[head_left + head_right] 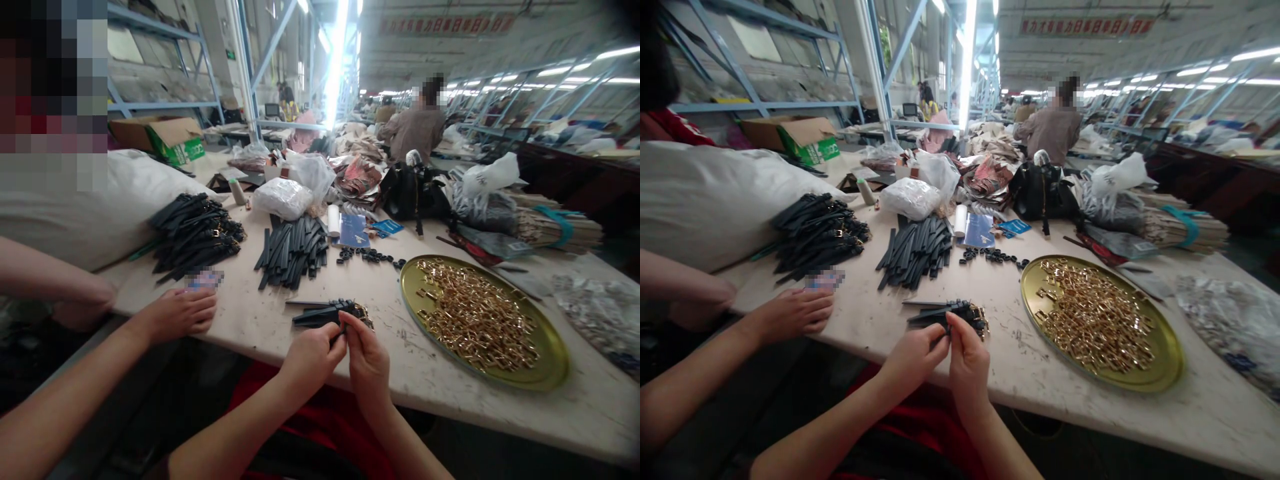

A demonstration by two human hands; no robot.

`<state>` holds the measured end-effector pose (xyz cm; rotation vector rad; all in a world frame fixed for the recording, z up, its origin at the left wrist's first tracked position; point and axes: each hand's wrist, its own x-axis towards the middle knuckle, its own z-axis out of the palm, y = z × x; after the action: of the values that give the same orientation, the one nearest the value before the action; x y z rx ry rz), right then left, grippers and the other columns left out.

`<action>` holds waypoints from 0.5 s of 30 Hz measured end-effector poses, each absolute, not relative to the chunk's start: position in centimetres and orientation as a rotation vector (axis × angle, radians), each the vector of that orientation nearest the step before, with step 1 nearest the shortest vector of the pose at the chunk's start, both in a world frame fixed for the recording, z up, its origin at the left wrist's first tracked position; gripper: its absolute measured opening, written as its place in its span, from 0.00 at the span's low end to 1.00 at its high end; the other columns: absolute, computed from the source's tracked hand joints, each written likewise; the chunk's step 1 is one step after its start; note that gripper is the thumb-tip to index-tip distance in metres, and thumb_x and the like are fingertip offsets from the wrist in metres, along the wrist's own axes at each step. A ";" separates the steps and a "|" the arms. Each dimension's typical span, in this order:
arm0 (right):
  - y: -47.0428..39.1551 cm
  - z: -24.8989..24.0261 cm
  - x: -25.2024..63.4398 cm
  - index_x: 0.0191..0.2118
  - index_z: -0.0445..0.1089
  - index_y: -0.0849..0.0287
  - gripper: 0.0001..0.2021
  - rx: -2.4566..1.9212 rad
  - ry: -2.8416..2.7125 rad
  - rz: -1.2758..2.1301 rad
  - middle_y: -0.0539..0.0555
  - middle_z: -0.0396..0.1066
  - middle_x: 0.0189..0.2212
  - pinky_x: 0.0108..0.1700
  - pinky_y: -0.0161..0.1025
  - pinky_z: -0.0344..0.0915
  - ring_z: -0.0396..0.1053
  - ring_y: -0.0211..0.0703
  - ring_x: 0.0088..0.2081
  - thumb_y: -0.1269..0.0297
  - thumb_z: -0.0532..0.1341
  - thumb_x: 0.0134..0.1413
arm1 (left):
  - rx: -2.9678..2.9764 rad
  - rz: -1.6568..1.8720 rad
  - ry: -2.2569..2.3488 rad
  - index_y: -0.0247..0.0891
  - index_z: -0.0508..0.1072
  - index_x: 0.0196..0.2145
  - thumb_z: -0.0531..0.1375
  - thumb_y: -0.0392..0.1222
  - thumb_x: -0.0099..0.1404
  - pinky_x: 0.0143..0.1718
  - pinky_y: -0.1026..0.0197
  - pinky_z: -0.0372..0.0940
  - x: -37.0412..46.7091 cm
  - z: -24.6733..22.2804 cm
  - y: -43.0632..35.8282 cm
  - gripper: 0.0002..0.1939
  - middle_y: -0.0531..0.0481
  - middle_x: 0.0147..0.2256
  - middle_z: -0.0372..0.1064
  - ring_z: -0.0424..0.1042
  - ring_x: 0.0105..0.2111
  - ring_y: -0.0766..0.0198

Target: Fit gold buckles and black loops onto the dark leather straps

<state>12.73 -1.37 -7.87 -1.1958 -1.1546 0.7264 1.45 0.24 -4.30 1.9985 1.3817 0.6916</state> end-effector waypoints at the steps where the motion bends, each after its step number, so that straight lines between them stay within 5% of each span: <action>1: -1.6 -7.9 12.7 0.43 0.70 0.55 0.13 -1.190 -1.210 0.688 0.55 0.72 0.43 0.51 0.49 0.60 0.67 0.45 0.45 0.61 0.56 0.53 | 1.973 0.698 1.353 0.38 0.65 0.24 0.49 0.43 0.61 0.22 0.65 0.45 1.4 -4.5 0.3 0.12 0.56 0.19 0.58 0.56 0.20 0.69; 5: -1.6 -7.2 13.1 0.43 0.70 0.55 0.14 -1.157 -1.128 0.816 0.54 0.72 0.42 0.50 0.47 0.60 0.67 0.45 0.45 0.58 0.54 0.55 | 1.845 0.751 1.250 0.37 0.66 0.25 0.48 0.45 0.62 0.24 0.66 0.49 1.1 -4.9 0.4 0.14 0.56 0.20 0.60 0.58 0.21 0.69; 10: -0.6 -7.0 14.1 0.36 0.73 0.58 0.16 -1.203 -0.924 1.201 0.52 0.72 0.29 0.35 0.38 0.62 0.64 0.39 0.29 0.52 0.61 0.47 | 1.868 0.762 1.250 0.37 0.67 0.26 0.47 0.47 0.64 0.25 0.66 0.50 0.9 -4.7 0.4 0.15 0.55 0.21 0.60 0.59 0.22 0.68; 15: -0.2 -8.7 13.8 0.34 0.74 0.59 0.16 -1.142 -0.746 1.360 0.49 0.67 0.23 0.30 0.35 0.57 0.58 0.35 0.25 0.51 0.62 0.44 | 1.875 0.694 1.245 0.37 0.67 0.28 0.46 0.45 0.65 0.28 0.65 0.53 1.3 -5.2 0.7 0.15 0.53 0.25 0.65 0.63 0.26 0.66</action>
<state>13.77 -0.20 -8.73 -1.1417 -0.7455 1.3602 1.35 0.65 -5.20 1.8746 1.2455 0.6943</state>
